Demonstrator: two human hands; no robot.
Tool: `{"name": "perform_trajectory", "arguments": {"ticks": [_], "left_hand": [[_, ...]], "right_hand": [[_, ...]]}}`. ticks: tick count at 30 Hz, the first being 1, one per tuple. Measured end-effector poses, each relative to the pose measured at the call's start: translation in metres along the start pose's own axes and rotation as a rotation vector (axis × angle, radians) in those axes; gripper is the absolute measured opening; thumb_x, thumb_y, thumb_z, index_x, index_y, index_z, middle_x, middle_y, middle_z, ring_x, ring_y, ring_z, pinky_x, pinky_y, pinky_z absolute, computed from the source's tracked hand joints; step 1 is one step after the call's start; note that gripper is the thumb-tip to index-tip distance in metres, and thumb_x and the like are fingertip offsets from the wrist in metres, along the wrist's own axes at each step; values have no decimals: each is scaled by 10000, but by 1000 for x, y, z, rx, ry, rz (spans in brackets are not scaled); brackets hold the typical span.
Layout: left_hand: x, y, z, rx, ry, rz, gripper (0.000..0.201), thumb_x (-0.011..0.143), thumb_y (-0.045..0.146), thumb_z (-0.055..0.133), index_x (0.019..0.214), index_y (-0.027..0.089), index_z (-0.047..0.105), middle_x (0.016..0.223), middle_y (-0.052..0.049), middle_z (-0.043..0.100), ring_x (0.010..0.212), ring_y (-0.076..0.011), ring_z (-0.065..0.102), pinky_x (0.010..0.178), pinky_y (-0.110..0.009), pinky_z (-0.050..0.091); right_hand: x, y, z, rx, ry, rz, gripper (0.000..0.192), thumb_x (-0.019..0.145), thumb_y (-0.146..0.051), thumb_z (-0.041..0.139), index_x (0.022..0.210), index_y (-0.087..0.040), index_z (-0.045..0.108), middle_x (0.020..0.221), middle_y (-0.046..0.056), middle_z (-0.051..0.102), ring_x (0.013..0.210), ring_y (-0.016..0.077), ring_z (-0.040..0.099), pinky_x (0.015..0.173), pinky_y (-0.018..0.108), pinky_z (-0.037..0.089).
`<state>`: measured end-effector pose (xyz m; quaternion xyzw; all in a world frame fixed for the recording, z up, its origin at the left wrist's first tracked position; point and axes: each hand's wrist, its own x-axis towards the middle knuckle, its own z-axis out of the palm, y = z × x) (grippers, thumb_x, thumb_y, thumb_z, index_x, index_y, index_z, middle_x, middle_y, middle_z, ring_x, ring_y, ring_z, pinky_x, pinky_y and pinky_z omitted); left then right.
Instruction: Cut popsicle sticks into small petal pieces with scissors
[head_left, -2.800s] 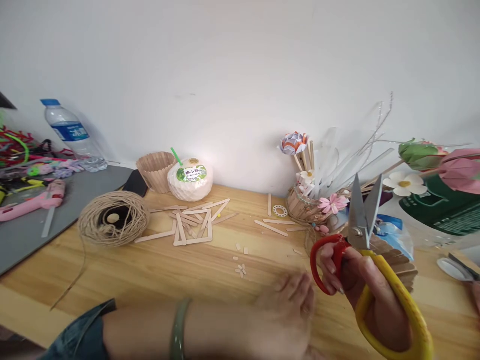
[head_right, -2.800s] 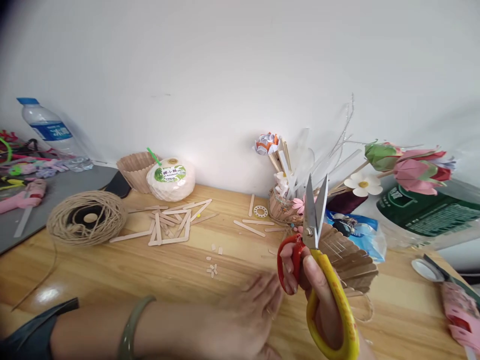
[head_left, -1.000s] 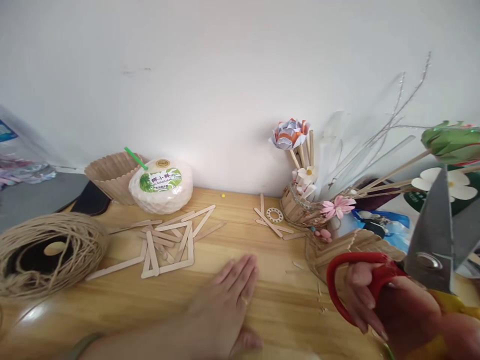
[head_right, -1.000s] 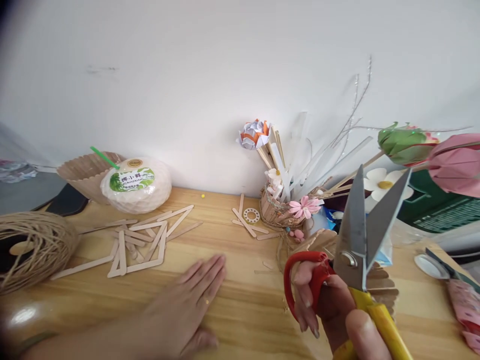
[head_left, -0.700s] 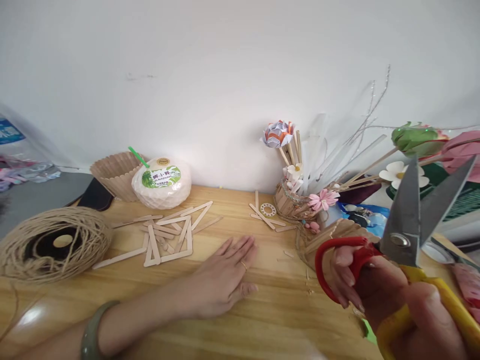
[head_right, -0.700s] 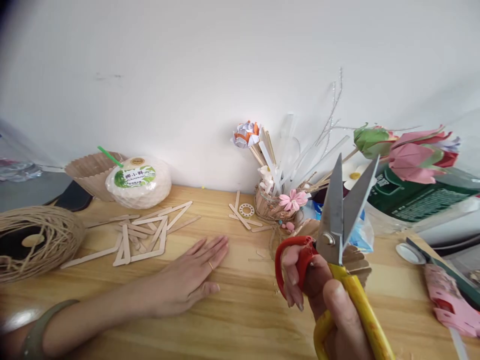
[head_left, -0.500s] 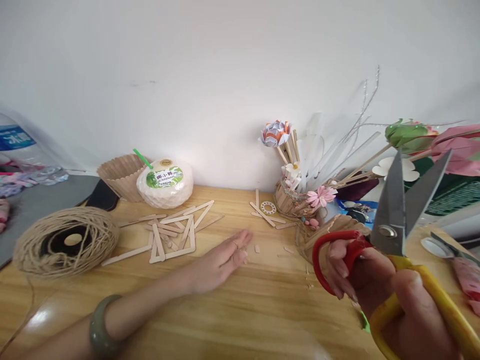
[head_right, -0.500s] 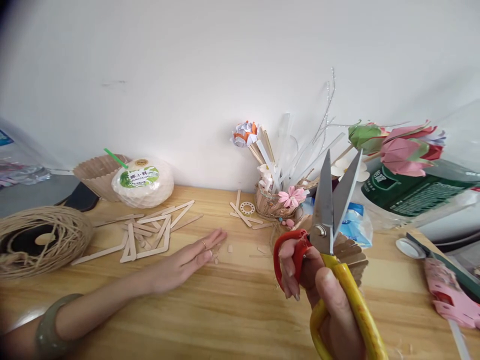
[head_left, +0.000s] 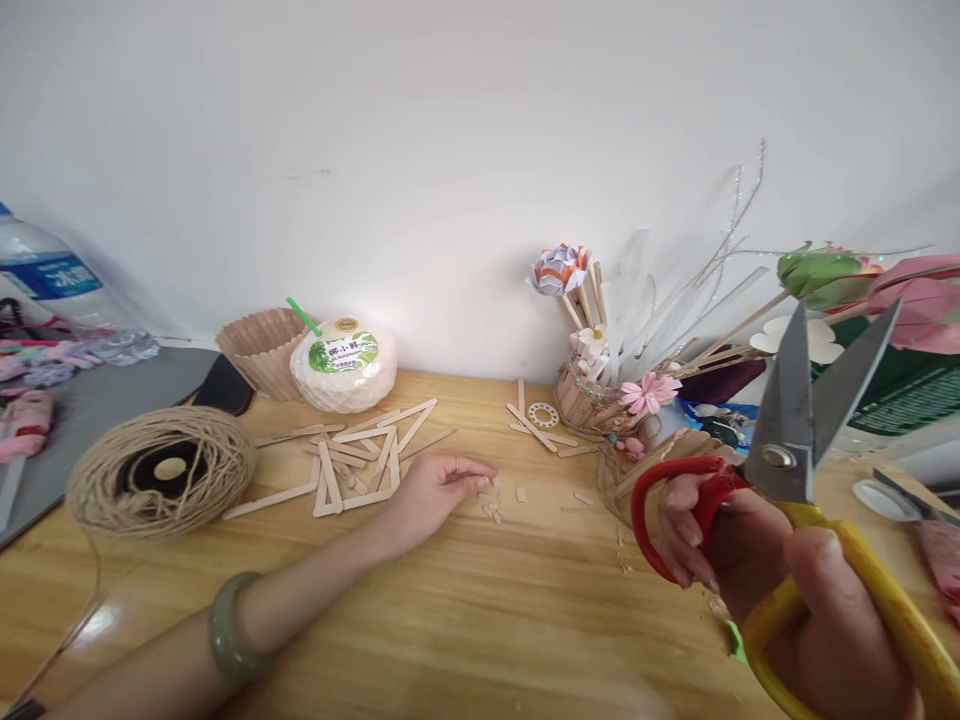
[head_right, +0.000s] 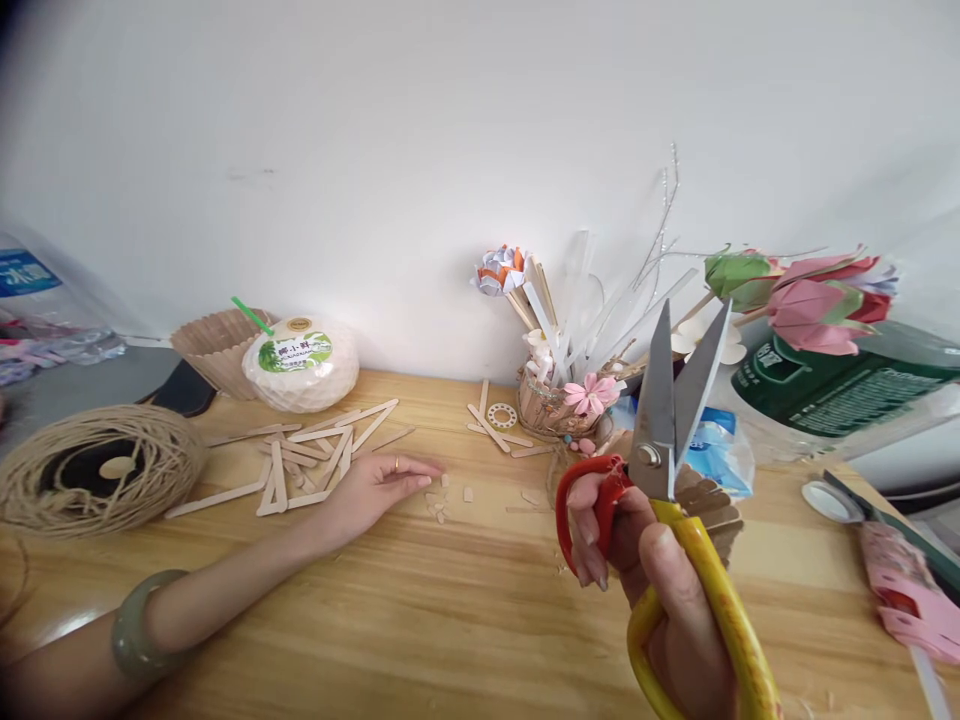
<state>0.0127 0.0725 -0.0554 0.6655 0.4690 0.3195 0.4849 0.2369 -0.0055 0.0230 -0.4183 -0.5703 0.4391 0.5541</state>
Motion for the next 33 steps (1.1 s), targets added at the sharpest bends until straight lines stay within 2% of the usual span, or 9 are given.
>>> {"name": "perform_trajectory", "arguments": {"ticks": [7,10,12,14,16,20,24,28,33], "left_hand": [[0,7,2,100,138,58,145,757,283,609,727,150,659,750,-41,692,745,-185,633,735,-298,496],[-7,17,14,194,-4,202,240,836,314,532,738,152,680,792,-52,702,804,-181,631,788,-290,482],[-11,23,28,411,-162,401,320,907,300,412,956,125,675,1036,-96,686,1044,-205,576,952,-328,409],[-11,27,44,663,-290,535,420,938,306,320,1217,71,528,1321,-141,502,1272,-243,386,1069,-402,274],[-9,31,60,823,-393,546,506,944,341,279,1320,19,386,1416,-173,350,1338,-271,263,1092,-459,203],[-4,37,78,920,-514,510,504,949,325,257,1316,-1,372,1415,-185,340,1340,-262,261,1093,-499,159],[-1,37,79,914,-451,532,380,931,214,325,1231,57,497,1352,-162,458,1282,-261,366,1058,-474,241],[7,39,78,826,-342,503,284,906,152,369,971,145,645,1021,-94,669,1036,-211,551,908,-355,407],[27,46,87,804,-254,420,226,873,200,442,884,158,664,914,-91,646,942,-229,549,806,-348,446]], "right_hand": [[1,-9,-9,6,70,-11,441,805,-622,395,652,-246,566,594,22,501,530,198,425,507,329,373],[2,-16,-13,44,99,-47,444,778,-639,439,644,-240,577,572,28,526,521,201,442,487,327,366],[2,-22,-15,63,117,-64,445,761,-646,474,651,-236,609,538,22,509,492,194,429,476,331,360],[2,-25,-16,73,137,-55,424,743,-640,513,654,-241,625,523,13,493,469,185,404,469,331,352],[0,-26,-16,72,160,-45,409,734,-644,525,640,-254,608,548,14,509,499,195,420,494,335,368],[-3,-22,-17,63,153,-22,425,777,-650,443,651,-265,568,596,17,505,584,223,468,555,347,383],[-4,-20,-19,61,150,-37,437,778,-655,437,645,-255,552,592,8,475,588,218,466,554,334,377],[-1,-22,-19,60,94,-110,460,808,-617,412,687,-224,616,624,26,530,564,192,456,527,310,379],[3,-22,-13,87,68,-133,455,812,-601,443,670,-207,622,603,12,489,518,166,426,479,286,356]]}}
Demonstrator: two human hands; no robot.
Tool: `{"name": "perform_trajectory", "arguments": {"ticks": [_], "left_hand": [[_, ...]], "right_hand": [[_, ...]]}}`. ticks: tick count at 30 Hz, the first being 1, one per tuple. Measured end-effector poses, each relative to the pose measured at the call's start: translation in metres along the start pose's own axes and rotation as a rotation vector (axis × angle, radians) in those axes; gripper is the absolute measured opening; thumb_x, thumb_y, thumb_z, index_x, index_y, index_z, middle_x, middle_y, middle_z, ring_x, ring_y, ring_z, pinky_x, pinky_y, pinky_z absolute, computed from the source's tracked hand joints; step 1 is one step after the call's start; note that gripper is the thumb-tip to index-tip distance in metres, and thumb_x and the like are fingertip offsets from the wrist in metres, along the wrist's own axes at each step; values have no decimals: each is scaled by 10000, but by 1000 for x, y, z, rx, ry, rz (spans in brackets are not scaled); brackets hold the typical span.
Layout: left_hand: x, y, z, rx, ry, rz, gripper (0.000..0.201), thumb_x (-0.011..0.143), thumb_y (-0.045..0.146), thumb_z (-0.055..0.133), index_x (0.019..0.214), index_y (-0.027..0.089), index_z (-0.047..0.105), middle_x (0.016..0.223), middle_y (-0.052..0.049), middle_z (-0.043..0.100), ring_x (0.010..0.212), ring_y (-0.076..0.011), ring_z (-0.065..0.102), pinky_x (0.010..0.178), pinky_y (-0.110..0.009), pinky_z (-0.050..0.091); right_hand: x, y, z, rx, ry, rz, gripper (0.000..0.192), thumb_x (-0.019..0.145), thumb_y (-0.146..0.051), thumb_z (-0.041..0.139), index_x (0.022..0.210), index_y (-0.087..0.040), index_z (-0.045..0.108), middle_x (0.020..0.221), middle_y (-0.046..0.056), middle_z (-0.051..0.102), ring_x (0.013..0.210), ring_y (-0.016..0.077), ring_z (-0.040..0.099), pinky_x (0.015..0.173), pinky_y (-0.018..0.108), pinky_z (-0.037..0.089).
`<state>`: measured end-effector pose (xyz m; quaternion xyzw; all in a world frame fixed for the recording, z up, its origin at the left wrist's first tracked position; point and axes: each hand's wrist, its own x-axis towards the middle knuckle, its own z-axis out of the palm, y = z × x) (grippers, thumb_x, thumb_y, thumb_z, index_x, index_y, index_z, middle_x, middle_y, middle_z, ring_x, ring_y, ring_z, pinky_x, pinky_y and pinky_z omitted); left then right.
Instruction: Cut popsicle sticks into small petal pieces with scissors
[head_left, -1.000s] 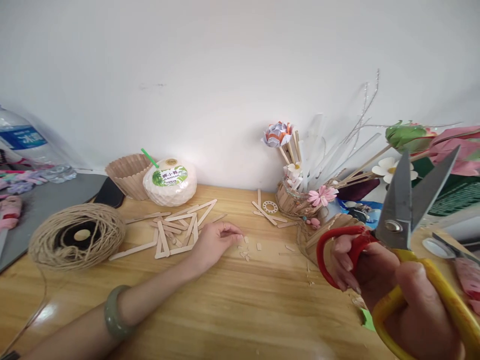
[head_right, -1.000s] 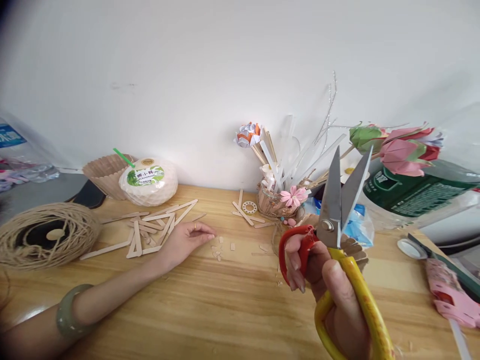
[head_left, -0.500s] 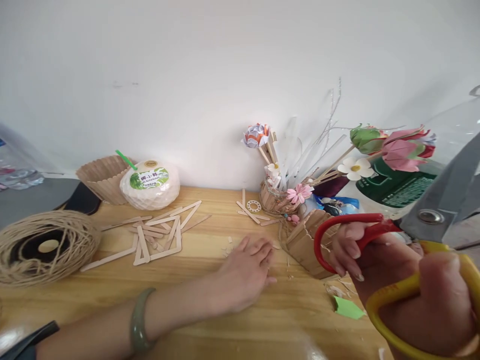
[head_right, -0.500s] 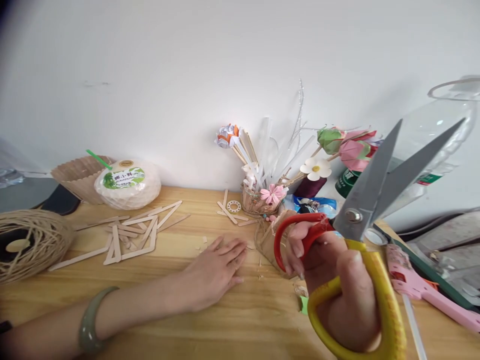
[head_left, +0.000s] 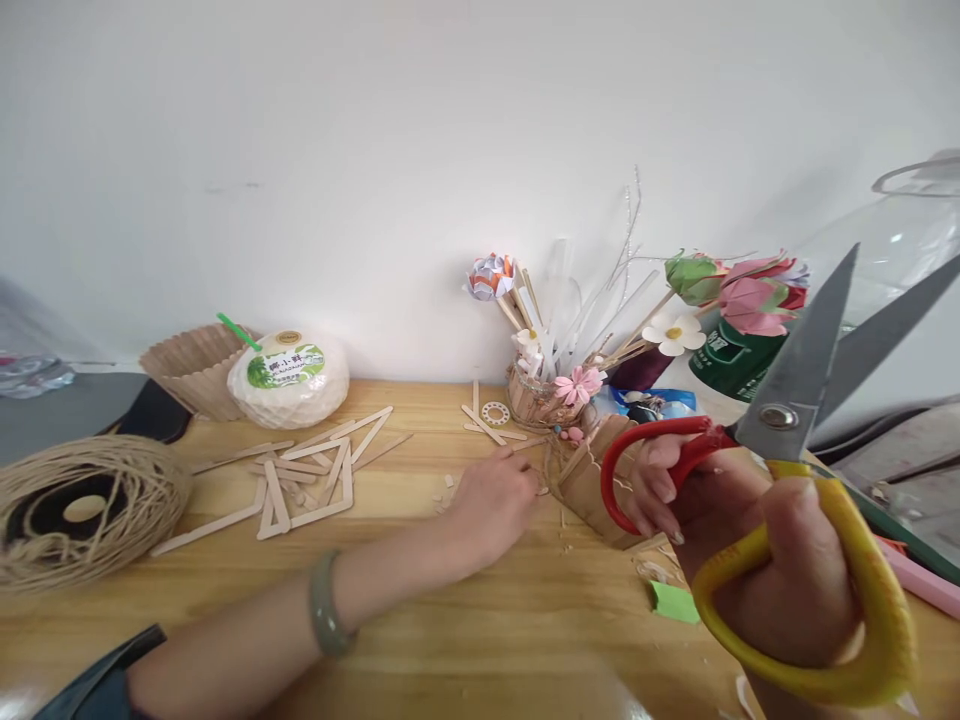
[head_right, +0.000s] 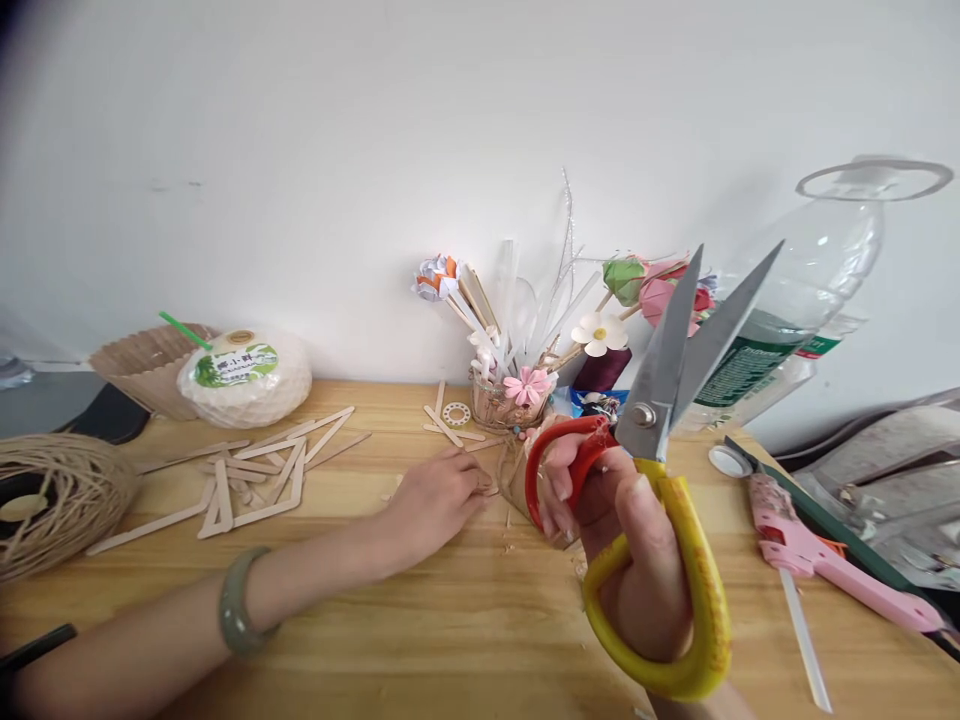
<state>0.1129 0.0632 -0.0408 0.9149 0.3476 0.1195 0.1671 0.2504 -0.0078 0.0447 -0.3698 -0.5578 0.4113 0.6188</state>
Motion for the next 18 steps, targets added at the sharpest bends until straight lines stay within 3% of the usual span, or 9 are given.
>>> {"name": "perform_trajectory", "arguments": {"ticks": [5,9,14,18], "left_hand": [[16,2,6,-72,1,-72,188,821,170,485,794,161,672,868,-88,634,927,-239,541,806,-355,437],[13,0,5,-194,28,-105,165,795,158,506,719,157,653,811,-91,641,900,-248,546,805,-360,430],[-2,-10,-20,-452,174,-234,208,847,179,428,931,162,617,894,-69,649,842,-194,579,771,-320,451],[-16,-20,-45,-667,175,-305,233,832,200,460,984,147,628,914,-67,666,811,-163,604,681,-258,481]], "right_hand": [[-3,6,-1,28,33,-8,413,821,-565,454,698,-205,616,581,3,471,528,167,403,486,286,370],[-4,7,-1,61,18,24,402,812,-570,478,688,-208,604,581,-3,478,509,156,389,469,273,352],[-5,7,-1,89,15,29,395,811,-558,496,660,-209,603,581,-8,465,527,157,405,498,280,348],[-7,10,2,90,14,49,398,805,-567,498,645,-212,579,574,-8,463,507,158,401,480,286,343]]}}
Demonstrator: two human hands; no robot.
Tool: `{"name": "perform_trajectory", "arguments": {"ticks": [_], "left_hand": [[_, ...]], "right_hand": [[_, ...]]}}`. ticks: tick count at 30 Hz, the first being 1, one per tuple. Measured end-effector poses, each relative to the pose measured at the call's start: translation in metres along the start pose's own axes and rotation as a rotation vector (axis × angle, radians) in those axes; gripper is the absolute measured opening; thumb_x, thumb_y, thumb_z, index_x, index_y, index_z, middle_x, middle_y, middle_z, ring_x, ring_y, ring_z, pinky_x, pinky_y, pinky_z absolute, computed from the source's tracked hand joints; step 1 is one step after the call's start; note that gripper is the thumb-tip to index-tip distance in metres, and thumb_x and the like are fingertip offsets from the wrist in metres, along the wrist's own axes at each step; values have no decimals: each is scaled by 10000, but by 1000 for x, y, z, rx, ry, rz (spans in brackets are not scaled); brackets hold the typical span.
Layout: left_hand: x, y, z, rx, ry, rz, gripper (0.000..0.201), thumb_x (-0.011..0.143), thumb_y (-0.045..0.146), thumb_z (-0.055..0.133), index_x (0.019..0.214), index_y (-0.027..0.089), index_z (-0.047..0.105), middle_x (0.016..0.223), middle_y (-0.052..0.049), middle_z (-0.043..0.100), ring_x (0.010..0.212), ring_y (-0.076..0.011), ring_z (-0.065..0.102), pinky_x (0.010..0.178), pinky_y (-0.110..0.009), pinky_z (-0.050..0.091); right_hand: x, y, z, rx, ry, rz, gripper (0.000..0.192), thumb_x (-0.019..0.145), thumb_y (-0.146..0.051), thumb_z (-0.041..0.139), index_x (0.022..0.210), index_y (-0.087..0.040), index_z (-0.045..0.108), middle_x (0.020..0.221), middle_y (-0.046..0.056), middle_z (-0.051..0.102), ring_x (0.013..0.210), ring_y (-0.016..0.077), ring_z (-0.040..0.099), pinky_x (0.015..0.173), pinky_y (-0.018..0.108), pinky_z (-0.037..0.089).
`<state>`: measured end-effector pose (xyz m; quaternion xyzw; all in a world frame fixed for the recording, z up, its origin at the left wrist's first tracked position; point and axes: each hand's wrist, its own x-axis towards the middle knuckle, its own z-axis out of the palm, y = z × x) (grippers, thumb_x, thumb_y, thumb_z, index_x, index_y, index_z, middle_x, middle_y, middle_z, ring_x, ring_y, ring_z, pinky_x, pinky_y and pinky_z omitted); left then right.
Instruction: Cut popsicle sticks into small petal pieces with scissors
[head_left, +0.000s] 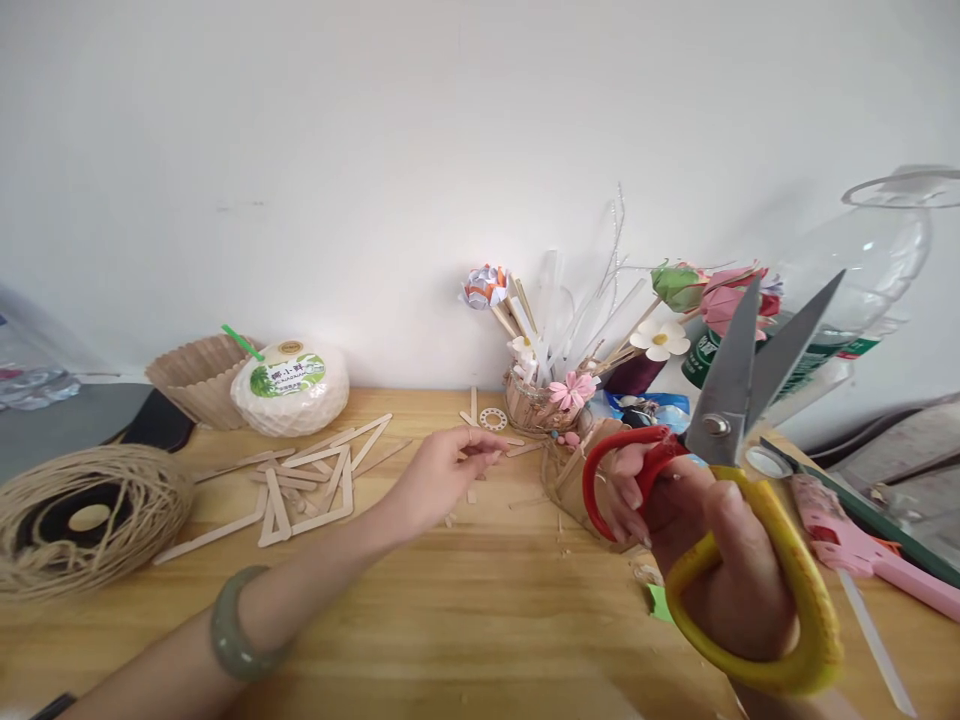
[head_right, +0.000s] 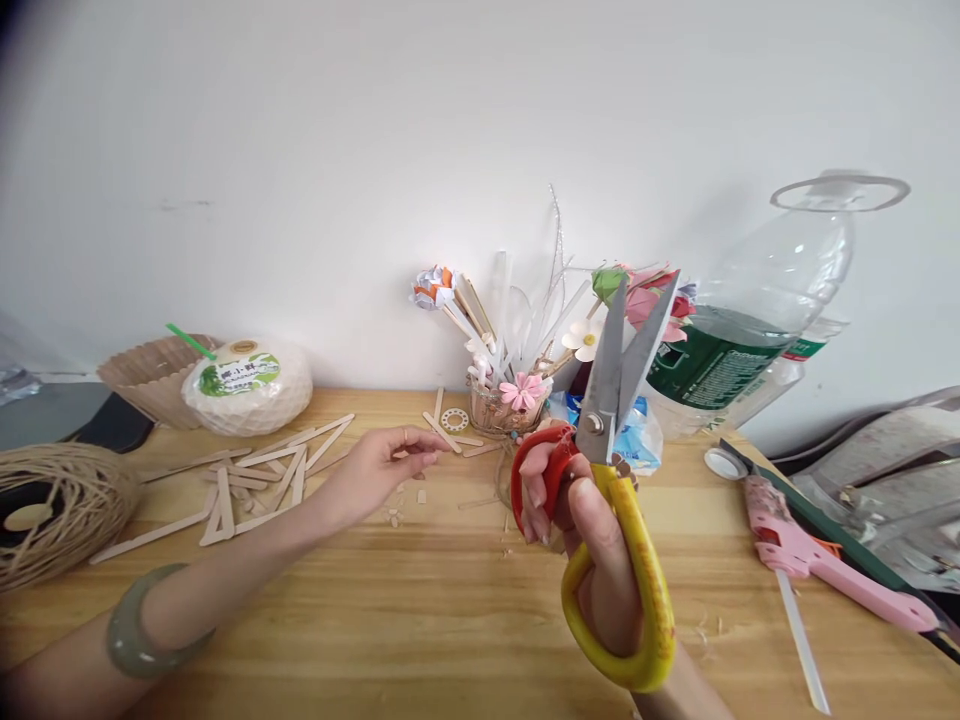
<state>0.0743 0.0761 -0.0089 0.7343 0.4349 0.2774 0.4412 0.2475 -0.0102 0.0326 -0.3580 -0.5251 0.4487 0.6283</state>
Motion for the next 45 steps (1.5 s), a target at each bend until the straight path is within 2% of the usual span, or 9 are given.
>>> {"name": "perform_trajectory", "arguments": {"ticks": [3,7,10,14,18,23,27,33,45], "left_hand": [[-9,5,-12,-180,13,-78,200,752,172,565,920,133,667,814,-46,673,749,-145,603,663,-238,477],[-22,14,-18,-587,103,-198,168,633,157,696,801,151,690,722,0,655,686,-104,571,665,-213,457],[-27,19,-22,-694,105,-232,84,632,194,719,681,140,679,639,7,638,601,-84,545,620,-208,447],[-29,20,-26,-781,90,-206,84,641,201,722,692,144,689,618,8,641,593,-85,557,608,-209,449],[-28,21,-29,-809,139,-195,140,606,141,736,743,162,711,701,8,678,670,-84,581,662,-200,450],[-30,26,-36,-811,155,-185,112,582,177,756,660,147,682,637,11,667,616,-87,570,656,-229,451],[-32,29,-41,-813,113,-182,140,596,235,749,675,149,671,645,-4,673,622,-114,588,627,-253,452],[-30,28,-42,-802,144,-143,95,592,184,746,665,161,689,637,20,657,605,-88,558,623,-232,447],[-32,32,-37,-821,127,-213,103,564,135,748,637,131,675,597,16,631,575,-84,535,584,-234,455]], "right_hand": [[-3,8,2,-28,-19,23,392,802,-578,492,676,-216,572,562,-18,445,474,152,368,441,284,331],[-8,25,3,-118,-77,111,358,830,-531,484,657,-219,507,539,-33,412,490,148,339,501,293,337],[-11,34,3,-198,-160,184,367,831,-535,482,664,-209,494,590,-26,410,528,145,340,513,284,318],[-14,38,4,-257,-235,279,377,808,-567,499,699,-206,480,601,-32,385,545,141,319,478,259,271],[-15,41,4,-291,-268,338,387,811,-576,493,714,-202,474,581,-41,382,532,131,299,486,257,260],[-15,42,4,-342,-347,342,394,822,-587,466,732,-204,468,601,-33,392,551,138,300,514,267,256],[-16,37,6,-343,-312,359,393,818,-589,470,713,-211,474,599,-31,373,575,150,303,522,269,250],[-16,38,4,-353,-331,337,357,839,-552,479,727,-213,474,614,-35,402,574,149,326,558,277,253],[-15,42,7,-333,-314,376,377,825,-573,483,750,-203,493,613,-36,408,542,134,320,533,267,269]]}}
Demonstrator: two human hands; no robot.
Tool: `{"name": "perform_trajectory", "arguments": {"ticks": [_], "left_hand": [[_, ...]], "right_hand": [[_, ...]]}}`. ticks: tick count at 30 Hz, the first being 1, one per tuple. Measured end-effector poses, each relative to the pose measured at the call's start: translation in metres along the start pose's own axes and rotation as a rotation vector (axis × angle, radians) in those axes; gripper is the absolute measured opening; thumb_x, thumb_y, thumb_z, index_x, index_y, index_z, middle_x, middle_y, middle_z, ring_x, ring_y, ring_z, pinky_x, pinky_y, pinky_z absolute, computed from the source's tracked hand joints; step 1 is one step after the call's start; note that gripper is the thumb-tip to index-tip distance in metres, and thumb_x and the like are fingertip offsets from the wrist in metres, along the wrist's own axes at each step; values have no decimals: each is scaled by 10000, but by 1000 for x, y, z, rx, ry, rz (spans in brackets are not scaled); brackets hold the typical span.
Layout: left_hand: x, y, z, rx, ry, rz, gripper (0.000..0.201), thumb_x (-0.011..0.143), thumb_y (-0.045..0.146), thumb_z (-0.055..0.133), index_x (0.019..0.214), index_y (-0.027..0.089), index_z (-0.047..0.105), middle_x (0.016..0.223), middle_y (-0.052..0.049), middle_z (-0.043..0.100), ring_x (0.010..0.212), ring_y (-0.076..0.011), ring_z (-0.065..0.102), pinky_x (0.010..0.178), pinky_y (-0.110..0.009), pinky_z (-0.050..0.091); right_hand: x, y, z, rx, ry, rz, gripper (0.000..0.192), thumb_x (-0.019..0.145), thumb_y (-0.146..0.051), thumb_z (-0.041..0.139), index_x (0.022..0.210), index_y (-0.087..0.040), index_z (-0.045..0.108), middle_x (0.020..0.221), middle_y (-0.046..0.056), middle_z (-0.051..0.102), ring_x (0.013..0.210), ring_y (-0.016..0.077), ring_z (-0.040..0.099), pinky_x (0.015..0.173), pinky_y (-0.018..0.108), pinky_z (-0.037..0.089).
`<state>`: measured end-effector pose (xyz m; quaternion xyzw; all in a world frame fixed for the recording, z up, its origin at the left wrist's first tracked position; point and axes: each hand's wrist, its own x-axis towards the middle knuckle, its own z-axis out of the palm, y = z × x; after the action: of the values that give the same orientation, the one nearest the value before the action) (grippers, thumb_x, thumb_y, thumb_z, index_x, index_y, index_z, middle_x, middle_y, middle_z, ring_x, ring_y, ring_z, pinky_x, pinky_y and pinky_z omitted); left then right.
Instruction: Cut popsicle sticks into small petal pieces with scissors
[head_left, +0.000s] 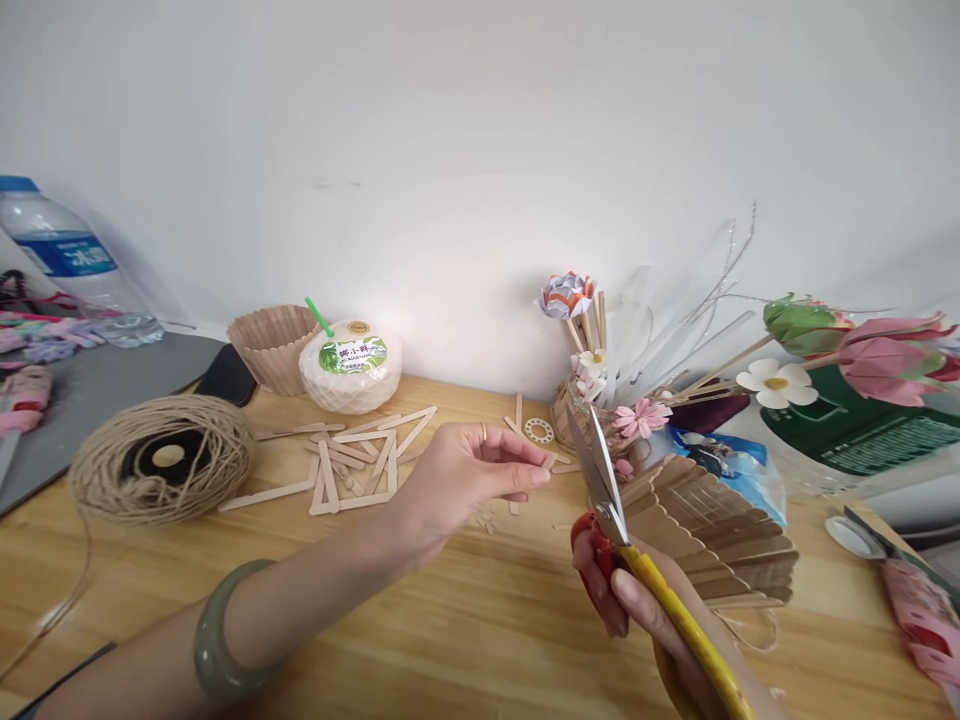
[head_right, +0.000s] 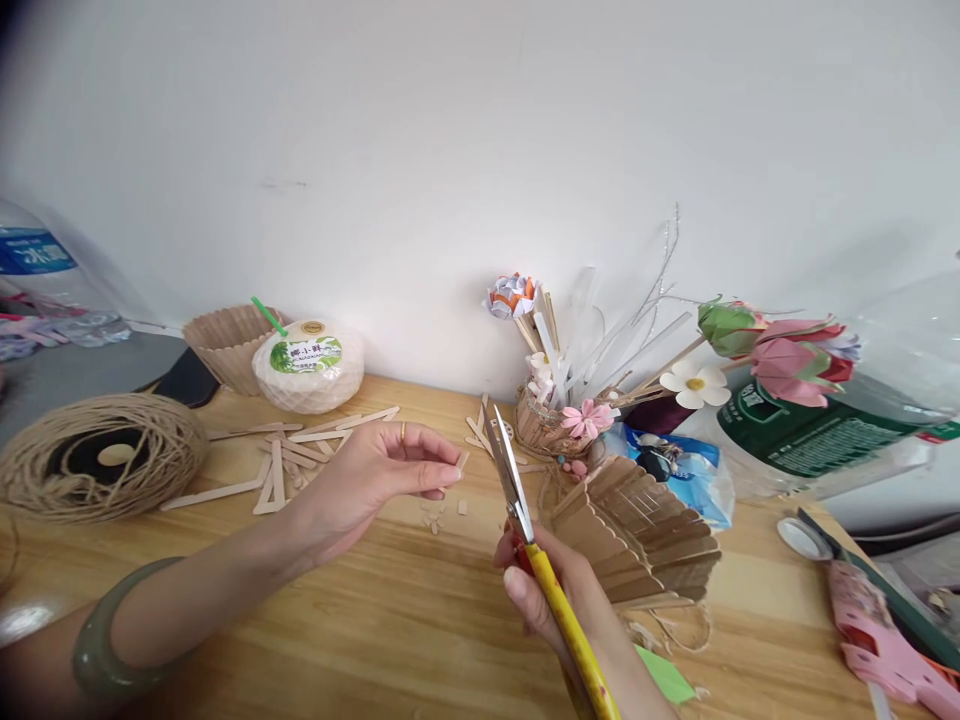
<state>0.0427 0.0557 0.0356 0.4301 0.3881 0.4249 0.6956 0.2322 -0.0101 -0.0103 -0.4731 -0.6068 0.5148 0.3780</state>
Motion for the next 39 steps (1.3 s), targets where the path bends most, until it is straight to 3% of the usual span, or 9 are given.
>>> {"name": "perform_trajectory", "arguments": {"ticks": [8,14,29,34,39], "left_hand": [[-5,-2,3,-26,-13,-32,154,545,188,773,606,124,647,591,0,627,580,-97,549,589,-247,450],[-9,-2,7,-30,-41,-63,233,505,262,806,599,125,644,598,-6,633,592,-103,552,593,-246,451],[-8,-8,6,-62,-116,-86,152,589,205,759,614,123,634,614,-10,658,578,-91,581,600,-222,465],[-8,-9,6,-65,-114,-86,123,595,165,748,609,116,636,605,-8,656,575,-82,582,590,-203,464],[-8,-9,6,-70,-120,-82,120,596,165,749,608,115,641,605,-5,655,575,-75,575,592,-198,462]], "right_hand": [[-5,-5,6,-49,-8,59,514,700,-720,499,800,-217,527,653,-19,390,567,148,328,495,254,282],[-11,-9,8,-112,-38,96,517,726,-721,455,868,-230,535,703,-6,416,620,171,370,570,283,349],[-6,1,10,-188,-77,34,550,736,-750,390,825,-216,492,681,-26,349,587,151,296,521,258,222],[-10,-7,13,-202,31,-9,456,761,-686,457,785,-233,499,653,-21,382,585,169,351,528,260,296],[-10,-10,13,-233,28,-23,448,765,-675,463,752,-229,508,664,4,461,612,192,434,541,280,369]]}}
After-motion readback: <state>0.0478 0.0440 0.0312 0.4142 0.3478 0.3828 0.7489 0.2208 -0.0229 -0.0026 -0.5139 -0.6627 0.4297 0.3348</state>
